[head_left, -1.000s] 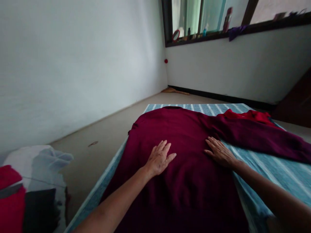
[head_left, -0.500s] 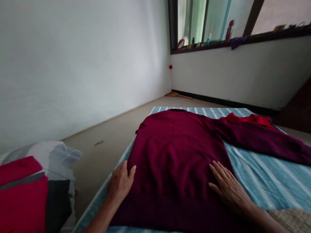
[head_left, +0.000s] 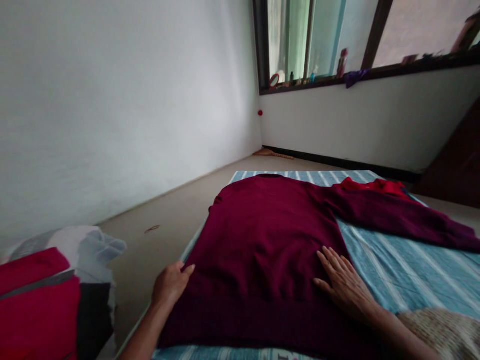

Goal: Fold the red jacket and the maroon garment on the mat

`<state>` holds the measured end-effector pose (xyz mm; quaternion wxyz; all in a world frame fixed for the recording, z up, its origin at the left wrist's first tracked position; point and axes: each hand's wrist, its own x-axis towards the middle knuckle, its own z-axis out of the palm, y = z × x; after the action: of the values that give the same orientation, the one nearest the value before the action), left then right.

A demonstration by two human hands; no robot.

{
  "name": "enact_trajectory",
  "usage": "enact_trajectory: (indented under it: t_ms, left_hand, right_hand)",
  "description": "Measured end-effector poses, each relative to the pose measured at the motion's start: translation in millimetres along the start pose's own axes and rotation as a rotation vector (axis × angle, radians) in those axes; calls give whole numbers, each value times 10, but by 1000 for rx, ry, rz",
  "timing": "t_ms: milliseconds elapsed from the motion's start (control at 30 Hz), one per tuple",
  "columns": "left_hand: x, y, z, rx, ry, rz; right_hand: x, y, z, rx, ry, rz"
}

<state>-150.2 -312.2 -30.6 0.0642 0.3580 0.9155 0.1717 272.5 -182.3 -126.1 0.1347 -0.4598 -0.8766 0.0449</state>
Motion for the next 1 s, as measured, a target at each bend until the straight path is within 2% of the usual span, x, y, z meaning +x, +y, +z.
enact_trajectory:
  t_ms: [67,233,333,500,600,700,833,900,1000]
  left_hand:
    - [43,-41,4,140,-29,51]
    - [58,-74,-19,284,-27,150]
    - [23,-94,-28,217,-65,169]
    - [-51,-185,-11,30,-182,100]
    - [-131,-220,-9,-17,-208,65]
    - [-251,-240,-31,-94,-263,28]
    - [-471,-240,-98,-390,-377,11]
    - [-588,-202,-149,-547,-421,-48]
    - [-719,-116,-230,-698,-444,-167]
  right_hand:
    - [-1,6,4,-3,-5,-5]
    - [-1,-4,-6,-21,-33,4]
    - [9,0,-5,-16,-34,1]
    - [-6,-64,-133,-26,4,-18]
    - [-89,-260,-308,-27,70,-126]
    - [-220,-560,-459,32,95,-336]
    - [-351,-939,-506,85,76,-609]
    - [-367,-1090,-475,93,92,-657]
    - [-343,-1306,-392,114,137,-650]
